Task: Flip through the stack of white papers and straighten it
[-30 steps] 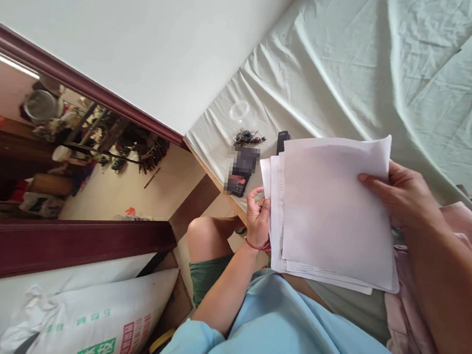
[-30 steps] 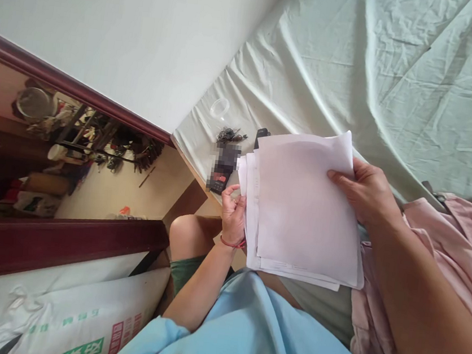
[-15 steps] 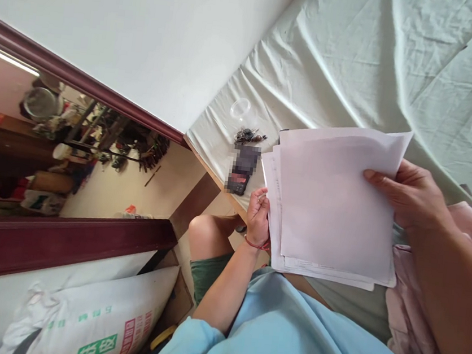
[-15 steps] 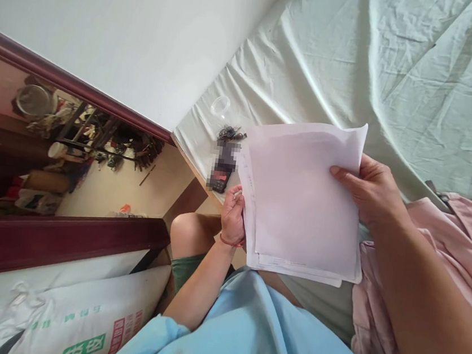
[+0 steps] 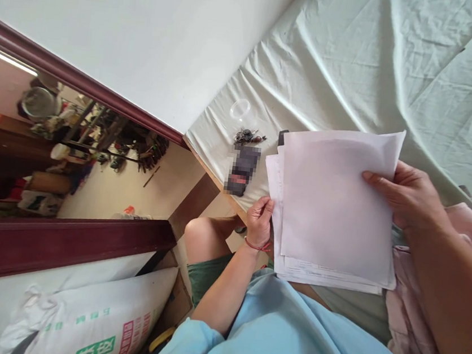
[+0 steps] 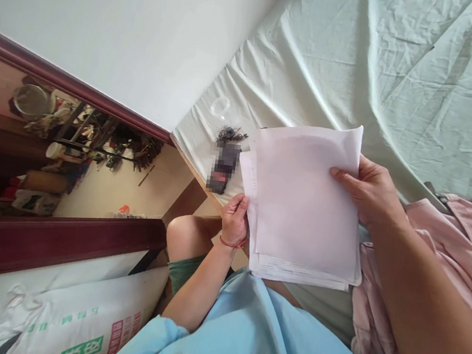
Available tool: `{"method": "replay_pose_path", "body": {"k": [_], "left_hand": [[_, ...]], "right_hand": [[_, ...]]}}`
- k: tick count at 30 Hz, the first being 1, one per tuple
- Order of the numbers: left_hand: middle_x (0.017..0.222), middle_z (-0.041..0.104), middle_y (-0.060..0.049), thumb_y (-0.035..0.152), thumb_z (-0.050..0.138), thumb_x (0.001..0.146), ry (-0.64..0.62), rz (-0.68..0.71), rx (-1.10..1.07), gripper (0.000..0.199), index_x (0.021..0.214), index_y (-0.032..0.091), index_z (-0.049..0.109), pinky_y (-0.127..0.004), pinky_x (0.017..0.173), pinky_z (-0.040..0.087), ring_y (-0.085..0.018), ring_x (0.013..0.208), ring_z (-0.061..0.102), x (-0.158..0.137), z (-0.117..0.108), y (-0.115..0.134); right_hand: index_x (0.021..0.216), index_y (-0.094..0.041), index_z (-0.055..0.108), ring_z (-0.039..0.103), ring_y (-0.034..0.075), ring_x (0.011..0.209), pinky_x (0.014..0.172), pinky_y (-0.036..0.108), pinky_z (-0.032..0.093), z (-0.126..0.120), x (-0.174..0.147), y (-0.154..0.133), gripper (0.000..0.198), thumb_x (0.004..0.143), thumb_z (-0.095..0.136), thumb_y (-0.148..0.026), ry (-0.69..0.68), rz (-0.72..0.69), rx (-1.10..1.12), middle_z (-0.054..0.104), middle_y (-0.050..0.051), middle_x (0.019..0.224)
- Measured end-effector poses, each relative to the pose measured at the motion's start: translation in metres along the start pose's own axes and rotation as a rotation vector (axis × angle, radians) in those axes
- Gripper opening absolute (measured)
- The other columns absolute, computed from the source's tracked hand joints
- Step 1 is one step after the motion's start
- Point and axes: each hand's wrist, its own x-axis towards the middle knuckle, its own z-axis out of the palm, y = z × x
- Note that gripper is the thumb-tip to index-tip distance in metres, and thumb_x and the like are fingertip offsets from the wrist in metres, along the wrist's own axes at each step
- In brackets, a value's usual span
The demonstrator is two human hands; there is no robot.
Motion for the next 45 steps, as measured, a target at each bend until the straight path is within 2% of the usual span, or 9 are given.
{"method": "replay_pose_path", "body": {"k": [3, 7, 13, 17, 21, 25, 33, 41, 45], "left_hand": [[0.074, 0.067, 0.003, 0.057, 0.085, 0.078, 0.014, 0.001, 0.055, 0.040, 0.084, 0.019, 0.076, -0.023, 0.069, 0.049, -0.012, 0.070, 0.058, 0.002, -0.001, 0.000], [0.071, 0.066, 0.003, 0.060, 0.090, 0.070, 0.007, -0.048, 0.013, 0.047, 0.079, 0.018, 0.071, -0.022, 0.064, 0.047, -0.010, 0.065, 0.056, 0.003, 0.002, 0.002], [0.065, 0.058, 0.005, 0.060, 0.093, 0.065, 0.007, -0.086, -0.017, 0.053, 0.073, 0.018, 0.062, -0.020, 0.060, 0.043, -0.008, 0.060, 0.051, 0.002, 0.004, 0.002], [0.070, 0.057, 0.005, 0.062, 0.087, 0.073, -0.009, -0.026, 0.020, 0.050, 0.080, 0.019, 0.062, -0.022, 0.063, 0.042, -0.009, 0.065, 0.049, 0.002, 0.002, 0.003], [0.068, 0.044, 0.005, 0.065, 0.069, 0.091, -0.022, 0.095, 0.167, 0.047, 0.082, 0.021, 0.058, -0.023, 0.062, 0.036, -0.010, 0.063, 0.039, 0.001, 0.000, 0.005], [0.066, 0.038, 0.006, 0.069, 0.060, 0.095, -0.019, 0.171, 0.297, 0.050, 0.081, 0.022, 0.054, -0.025, 0.061, 0.035, -0.012, 0.061, 0.035, 0.000, 0.001, 0.008], [0.076, 0.057, 0.002, 0.067, 0.058, 0.097, 0.026, 0.189, 0.306, 0.045, 0.087, 0.023, 0.057, -0.026, 0.071, 0.044, -0.015, 0.072, 0.053, -0.001, 0.003, 0.007], [0.081, 0.066, 0.001, 0.068, 0.066, 0.092, -0.009, 0.090, 0.131, 0.055, 0.121, 0.024, 0.053, -0.028, 0.069, 0.049, -0.015, 0.069, 0.061, -0.001, 0.008, 0.009], [0.081, 0.065, 0.001, 0.068, 0.067, 0.091, 0.005, 0.086, 0.103, 0.059, 0.127, 0.024, 0.052, -0.029, 0.072, 0.050, -0.015, 0.071, 0.062, -0.001, 0.008, 0.010]], "right_hand": [[0.111, -0.023, 0.082, 0.068, 0.015, 0.072, 0.063, 0.025, 0.058, -0.004, 0.004, 0.007, 0.045, 0.070, 0.088, -0.041, 0.000, -0.068, -0.163, 0.079, 0.001, 0.091], [0.115, -0.022, 0.080, 0.067, 0.019, 0.077, 0.066, 0.028, 0.054, -0.008, 0.006, 0.009, 0.048, 0.074, 0.080, -0.046, -0.034, -0.135, -0.374, 0.078, 0.002, 0.091], [0.097, -0.018, 0.077, 0.060, 0.019, 0.069, 0.062, 0.030, 0.043, -0.007, 0.006, 0.003, 0.036, 0.076, 0.066, -0.046, 0.038, -0.148, -0.749, 0.071, 0.002, 0.078], [0.092, -0.019, 0.075, 0.056, 0.019, 0.068, 0.063, 0.031, 0.041, -0.005, 0.006, 0.003, 0.037, 0.075, 0.062, -0.049, 0.058, -0.179, -0.796, 0.065, 0.001, 0.073], [0.084, -0.019, 0.072, 0.048, 0.016, 0.064, 0.066, 0.031, 0.040, -0.003, 0.005, 0.002, 0.032, 0.074, 0.058, -0.046, 0.097, -0.191, -0.827, 0.057, -0.001, 0.068], [0.082, -0.020, 0.071, 0.046, 0.015, 0.063, 0.066, 0.031, 0.039, -0.003, 0.005, 0.000, 0.030, 0.072, 0.057, -0.045, 0.121, -0.159, -0.826, 0.054, -0.002, 0.066], [0.083, -0.021, 0.069, 0.049, 0.017, 0.065, 0.070, 0.032, 0.040, -0.010, 0.007, -0.005, 0.023, 0.074, 0.059, -0.040, 0.191, -0.199, -0.819, 0.055, -0.002, 0.065], [0.087, -0.022, 0.064, 0.047, 0.016, 0.067, 0.065, 0.030, 0.035, -0.018, 0.012, 0.001, 0.015, 0.079, 0.055, -0.029, 0.245, -0.249, -0.765, 0.057, 0.000, 0.072], [0.088, -0.023, 0.062, 0.048, 0.017, 0.067, 0.064, 0.031, 0.033, -0.022, 0.017, 0.005, 0.012, 0.080, 0.054, -0.026, 0.245, -0.228, -0.779, 0.058, 0.001, 0.072]]}}
